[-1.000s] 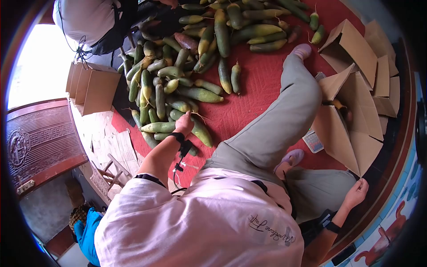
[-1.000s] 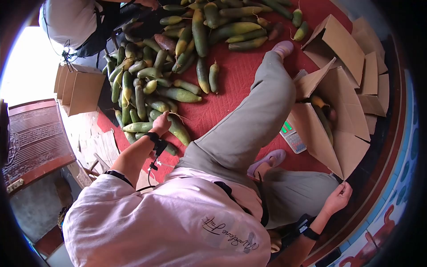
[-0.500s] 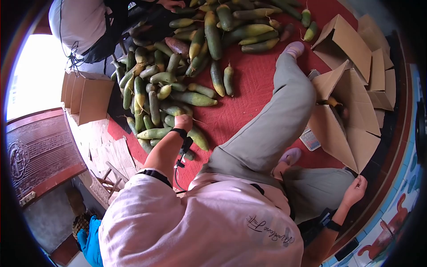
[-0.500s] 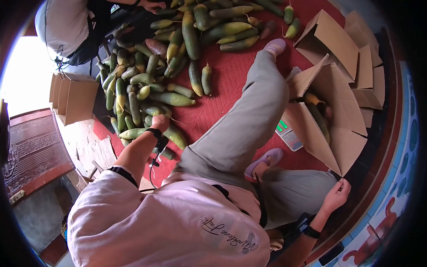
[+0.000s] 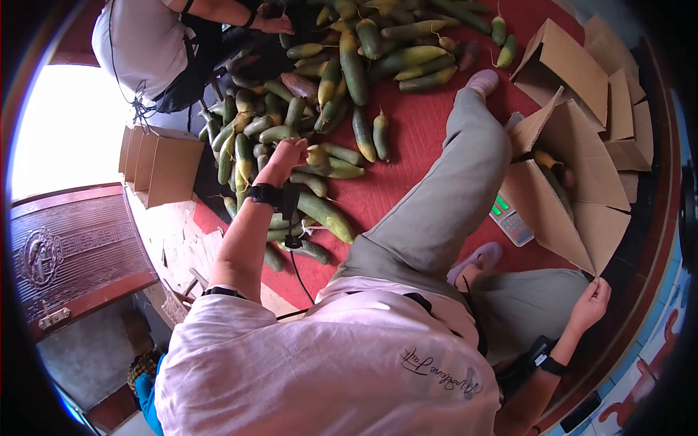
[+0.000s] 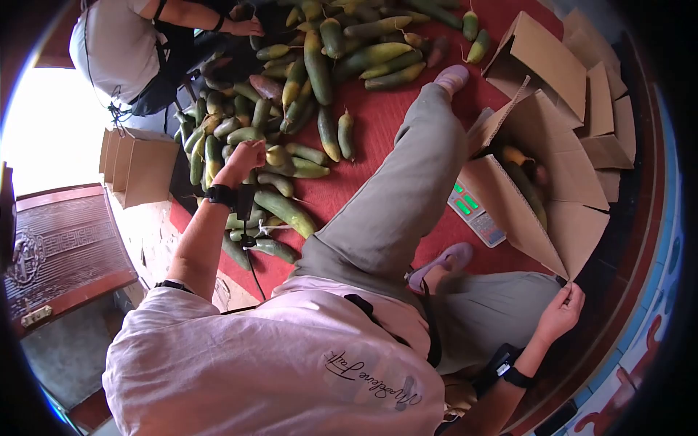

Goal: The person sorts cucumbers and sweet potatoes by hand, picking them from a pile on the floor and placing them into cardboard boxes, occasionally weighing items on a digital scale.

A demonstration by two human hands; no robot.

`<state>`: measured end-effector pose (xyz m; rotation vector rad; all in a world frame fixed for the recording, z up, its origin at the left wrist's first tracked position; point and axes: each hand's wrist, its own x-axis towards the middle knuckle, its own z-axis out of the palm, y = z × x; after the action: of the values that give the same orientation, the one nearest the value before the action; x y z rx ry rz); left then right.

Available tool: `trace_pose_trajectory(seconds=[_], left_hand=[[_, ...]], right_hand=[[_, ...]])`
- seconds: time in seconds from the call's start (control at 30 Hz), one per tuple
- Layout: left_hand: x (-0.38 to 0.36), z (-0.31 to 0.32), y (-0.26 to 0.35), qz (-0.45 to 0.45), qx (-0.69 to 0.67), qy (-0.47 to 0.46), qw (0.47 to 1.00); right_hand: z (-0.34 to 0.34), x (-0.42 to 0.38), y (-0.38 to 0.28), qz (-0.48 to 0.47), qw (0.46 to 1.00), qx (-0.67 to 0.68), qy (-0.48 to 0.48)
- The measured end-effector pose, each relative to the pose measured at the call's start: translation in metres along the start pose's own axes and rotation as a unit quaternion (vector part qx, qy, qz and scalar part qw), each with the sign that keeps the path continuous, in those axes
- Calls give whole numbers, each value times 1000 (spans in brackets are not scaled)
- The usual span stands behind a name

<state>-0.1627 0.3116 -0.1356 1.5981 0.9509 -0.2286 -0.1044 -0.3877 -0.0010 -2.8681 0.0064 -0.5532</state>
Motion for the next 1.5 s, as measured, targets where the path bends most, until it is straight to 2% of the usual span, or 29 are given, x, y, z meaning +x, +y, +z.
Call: trace_pose_trajectory(seconds=[0.07, 0.13, 0.3, 0.37, 0.43, 0.5, 0.63, 0.8, 0.87, 1.03, 1.1, 1.17, 1.23, 1.27, 1.33, 1.37, 1.47, 1.5], left_hand=[[-17, 17, 34, 13, -13, -1, 1000], [-29, 36, 63, 81, -49, -50, 994], [-58, 81, 152, 190, -6, -100, 977], [-65, 95, 183, 296, -17, -155, 943], [-77, 113, 212, 321, -60, -150, 933], [-92, 127, 242, 376, -77, -193, 903], [-129, 161, 294, 415, -126, -272, 859], [-182, 219, 341, 447, -123, -356, 811], [-196, 250, 348, 465, -120, -390, 786], [-211, 339, 343, 523, 2, -375, 765], [-212, 373, 335, 416, -3, -444, 794], [-203, 414, 322, 367, 18, -456, 811], [-201, 434, 310, 375, 62, -490, 784], [-203, 437, 308, 375, 60, -486, 787], [-203, 436, 301, 376, 157, -517, 752], [-201, 428, 301, 374, 155, -511, 758], [-185, 392, 308, 451, 217, -431, 751], [-173, 377, 309, 449, 196, -437, 754]], right_hand=[[-2, -1, 0, 5, 1000, 6, 4], [-2, -3, -1, 12, 1000, 10, 8], [-5, -6, 1, 26, 999, 33, 12], [-6, -6, -4, 34, 999, 37, 22], [-8, -6, -6, 46, 998, 32, 35], [-7, -6, -3, 41, 998, 29, 36], [-11, -4, -9, 47, 996, 59, 47], [-11, -4, -9, 44, 993, 77, 73], [-11, -5, -8, 50, 993, 77, 78], [-10, -8, -4, 65, 990, 89, 83], [-9, -10, -1, 63, 990, 90, 87], [-11, -11, -2, 57, 990, 88, 94], [-12, -13, -2, 62, 990, 89, 94], [-12, -14, -1, 71, 989, 88, 95], [-11, -17, 3, 75, 989, 96, 88], [-11, -17, 3, 83, 988, 102, 84], [-13, -16, 4, 64, 990, 100, 78], [-13, -17, 5, 63, 991, 93, 78]])
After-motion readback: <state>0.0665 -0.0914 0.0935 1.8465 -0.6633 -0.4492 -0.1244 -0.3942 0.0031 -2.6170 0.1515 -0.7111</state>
